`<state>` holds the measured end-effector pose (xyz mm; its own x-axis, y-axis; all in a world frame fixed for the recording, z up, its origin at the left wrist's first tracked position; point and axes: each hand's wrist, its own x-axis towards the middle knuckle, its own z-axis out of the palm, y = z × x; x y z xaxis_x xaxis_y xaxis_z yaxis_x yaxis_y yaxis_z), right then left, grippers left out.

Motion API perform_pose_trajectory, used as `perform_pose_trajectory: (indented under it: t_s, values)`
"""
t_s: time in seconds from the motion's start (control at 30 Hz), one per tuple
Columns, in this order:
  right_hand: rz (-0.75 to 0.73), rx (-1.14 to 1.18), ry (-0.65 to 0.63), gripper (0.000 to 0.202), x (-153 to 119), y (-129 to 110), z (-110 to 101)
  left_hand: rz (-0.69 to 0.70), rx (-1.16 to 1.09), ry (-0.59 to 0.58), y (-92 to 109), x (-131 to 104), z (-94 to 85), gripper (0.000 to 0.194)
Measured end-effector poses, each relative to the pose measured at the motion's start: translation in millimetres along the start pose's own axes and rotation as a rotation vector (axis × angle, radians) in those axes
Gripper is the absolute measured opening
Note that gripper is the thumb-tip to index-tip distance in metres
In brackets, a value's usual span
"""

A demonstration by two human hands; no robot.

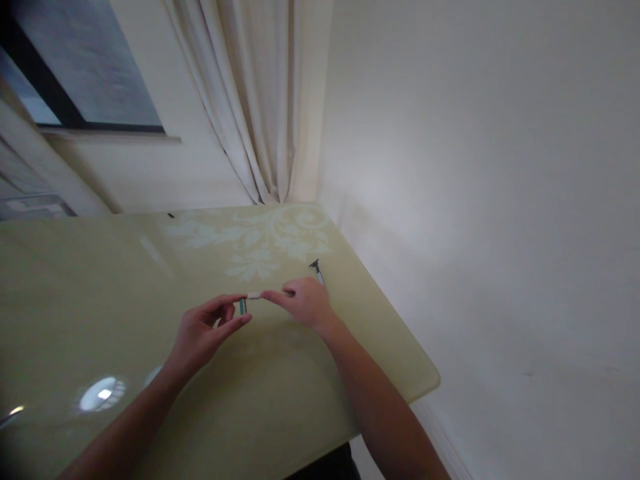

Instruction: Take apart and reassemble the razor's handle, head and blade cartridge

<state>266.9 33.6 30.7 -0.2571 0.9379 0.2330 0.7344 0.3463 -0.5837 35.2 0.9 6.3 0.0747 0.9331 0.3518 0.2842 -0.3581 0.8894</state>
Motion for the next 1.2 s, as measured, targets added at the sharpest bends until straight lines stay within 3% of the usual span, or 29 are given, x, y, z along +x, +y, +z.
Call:
perform_pose_trajectory:
  t_s: [0.17,0.33,0.47,0.67,0.8,0.97,1.1,1.2]
  values:
    - [-0.058,0.162,-0.076,0.072,-1,1,5,-0.017,0.0,0.004,-2,0,-0.3,0.037]
    - [0.016,0.068,0.033,0.074,0,2,6,-0.017,-0.002,0.006,1,1,-0.1,0.034]
    - [-0.028,0.18,-0.039,0.073,-1,0,7,-0.007,-0.015,0.004,0,0,0.2,0.035]
    - [0.014,0.118,-0.005,0.075,-1,-3,10,-0.023,-0.003,0.001,-1,-1,0.7,0.036]
    - [-0.047,0.152,-0.068,0.074,-2,-5,12,-0.019,-0.003,0.003,-1,0,0.2,0.036]
    - [-0.003,0.037,0.036,0.076,-2,-4,10,-0.018,0.012,0.003,0,1,0.2,0.035]
    - [-0.082,0.084,0.009,0.075,-3,-8,12,-0.009,0.015,0.003,1,0,1.2,0.036]
    - [-0.043,0.038,0.027,0.075,-3,-9,12,-0.003,0.011,0.009,0,0,1.6,0.034]
